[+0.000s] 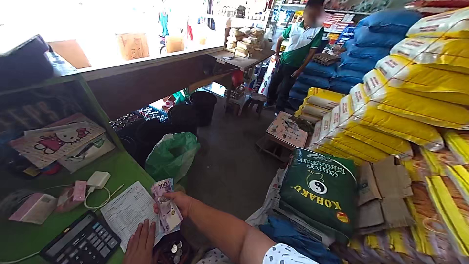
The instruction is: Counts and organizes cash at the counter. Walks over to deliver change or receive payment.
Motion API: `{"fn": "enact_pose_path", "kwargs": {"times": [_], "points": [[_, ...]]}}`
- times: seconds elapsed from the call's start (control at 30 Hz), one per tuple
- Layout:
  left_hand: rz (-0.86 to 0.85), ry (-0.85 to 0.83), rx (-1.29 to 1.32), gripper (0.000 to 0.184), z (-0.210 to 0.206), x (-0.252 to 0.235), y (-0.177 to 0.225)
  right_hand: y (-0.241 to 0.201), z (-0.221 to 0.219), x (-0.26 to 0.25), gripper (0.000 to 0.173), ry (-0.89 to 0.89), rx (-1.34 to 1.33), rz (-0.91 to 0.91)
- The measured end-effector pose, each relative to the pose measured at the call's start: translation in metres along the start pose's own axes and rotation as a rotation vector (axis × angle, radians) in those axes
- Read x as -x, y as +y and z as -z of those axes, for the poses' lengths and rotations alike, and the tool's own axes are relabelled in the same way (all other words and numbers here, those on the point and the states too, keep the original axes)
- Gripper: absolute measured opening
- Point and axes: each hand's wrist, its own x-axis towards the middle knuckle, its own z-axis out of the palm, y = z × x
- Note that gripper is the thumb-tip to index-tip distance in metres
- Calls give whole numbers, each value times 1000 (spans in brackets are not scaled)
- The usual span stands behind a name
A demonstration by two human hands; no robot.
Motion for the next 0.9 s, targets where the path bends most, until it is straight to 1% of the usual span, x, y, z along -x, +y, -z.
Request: {"fn": "enact_pose_path", "kwargs": {"times": [0.1,0.23,0.33,0.4,0.43,0.5,0.53,0.57,0.6,0.63,0.67,0.7,0.73,0.77,0.8,0.83,0.9], "points": [[6,27,-31,87,-4,0,1,1,1,3,41,-6,6,-3],[0,60,-88,88,-9,2,-2,4,0,3,38,4,-12,1],[-16,94,-2,82,-6,-3,-3,-3,-7,8,39,9,36,25],[-50,78,151,73,7,0,-4,-5,-9,11,42,7,83,43],[-75,99,245,65,11,5,-5,-3,-5,10,44,-4,119,40],[-133,247,377,40,11,20,-9,6,3,6,47,-13,170,32],[-166,328,403,31,10,29,-10,9,4,4,47,-3,173,33],[-192,357,422,27,11,38,-10,10,3,4,45,14,167,47],[-199,317,447,26,15,48,-6,11,3,3,42,40,162,58],[-174,193,488,26,21,60,1,12,4,3,41,52,163,56],[-105,-14,538,28,30,70,9,12,5,3,40,48,166,49],[12,-286,589,33,41,75,19,12,6,3,40,42,171,47],[162,-553,630,42,52,73,27,12,7,3,40,27,171,53],[315,-730,670,48,59,68,32,12,7,2,42,17,161,54],[432,-822,701,52,62,66,35,11,7,2,42,15,146,52],[500,-864,722,54,64,66,36,12,7,2,42,19,133,51],[536,-862,741,53,62,73,38,15,8,1,43,22,128,75]]}}
